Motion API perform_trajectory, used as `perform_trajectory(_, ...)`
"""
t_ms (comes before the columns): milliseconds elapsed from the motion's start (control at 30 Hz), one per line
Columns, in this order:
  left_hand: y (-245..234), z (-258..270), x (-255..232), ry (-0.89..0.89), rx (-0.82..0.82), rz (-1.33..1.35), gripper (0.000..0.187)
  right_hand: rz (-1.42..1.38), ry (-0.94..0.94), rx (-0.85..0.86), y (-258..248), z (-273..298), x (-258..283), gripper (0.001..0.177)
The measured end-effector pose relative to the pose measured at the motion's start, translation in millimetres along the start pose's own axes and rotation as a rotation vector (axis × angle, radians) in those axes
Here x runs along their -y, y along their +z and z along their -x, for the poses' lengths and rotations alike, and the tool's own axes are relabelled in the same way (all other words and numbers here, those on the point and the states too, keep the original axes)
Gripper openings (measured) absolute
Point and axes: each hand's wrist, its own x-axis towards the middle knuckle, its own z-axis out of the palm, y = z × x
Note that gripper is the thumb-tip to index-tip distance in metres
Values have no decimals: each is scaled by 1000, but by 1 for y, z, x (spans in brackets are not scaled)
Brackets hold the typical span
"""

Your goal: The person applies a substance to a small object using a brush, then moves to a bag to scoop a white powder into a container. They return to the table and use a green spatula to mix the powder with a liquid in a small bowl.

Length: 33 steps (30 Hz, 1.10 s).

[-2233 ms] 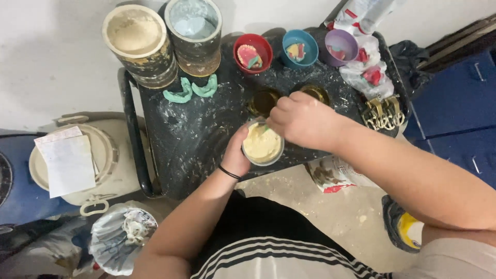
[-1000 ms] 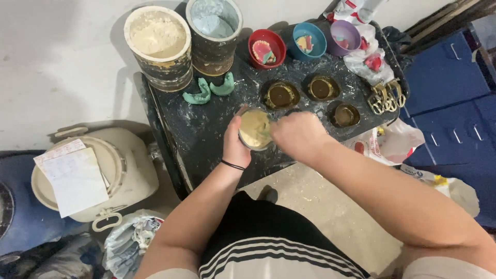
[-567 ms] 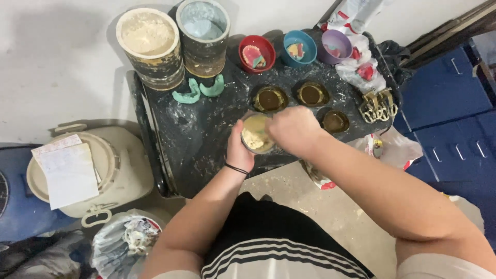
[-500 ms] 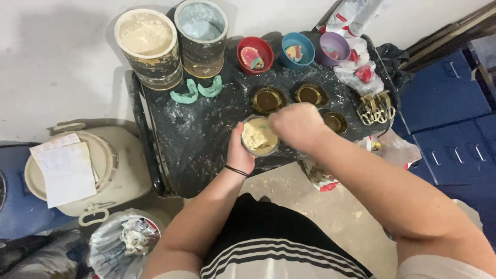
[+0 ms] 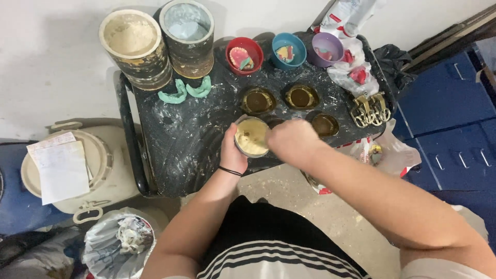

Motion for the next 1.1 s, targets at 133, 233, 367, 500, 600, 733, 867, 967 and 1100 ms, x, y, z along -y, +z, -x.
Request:
perform_trajectory(133, -1, 1, 14, -115, -15, -38, 66, -23, 9, 7, -6, -10, -21, 23)
perform_trajectory(233, 1, 5, 7, -102, -33, -21, 68, -65, 66, 72, -7, 3, -28, 20)
perform_trajectory(367, 13, 2, 5, -95, -62, 10, 67, 5, -21, -88, 4, 8, -7, 23)
perform_trajectory(500, 14, 4, 9, -152, -18, -21, 68, -67, 61, 49, -6, -2, -28, 19)
perform_trajectory(600, 14, 3, 0, -135, -21, -25, 70, -95, 51, 28, -3, 9, -21, 20)
perform_trajectory(733, -7, -21, 27, -138, -7, 6, 65, -50, -36, -62, -4, 1, -15, 25)
perform_trajectory(867, 19, 3, 2, -165, 26, -10, 69, -85, 79, -57, 2, 8, -28, 22)
perform_trajectory(967, 16, -4, 1, -117, 27, -80, 67, -36, 57, 23, -7, 13, -12, 22)
perform_trajectory(1100, 4, -13, 22, -177, -16, -26, 64, -30, 53, -114, 25, -1, -29, 24)
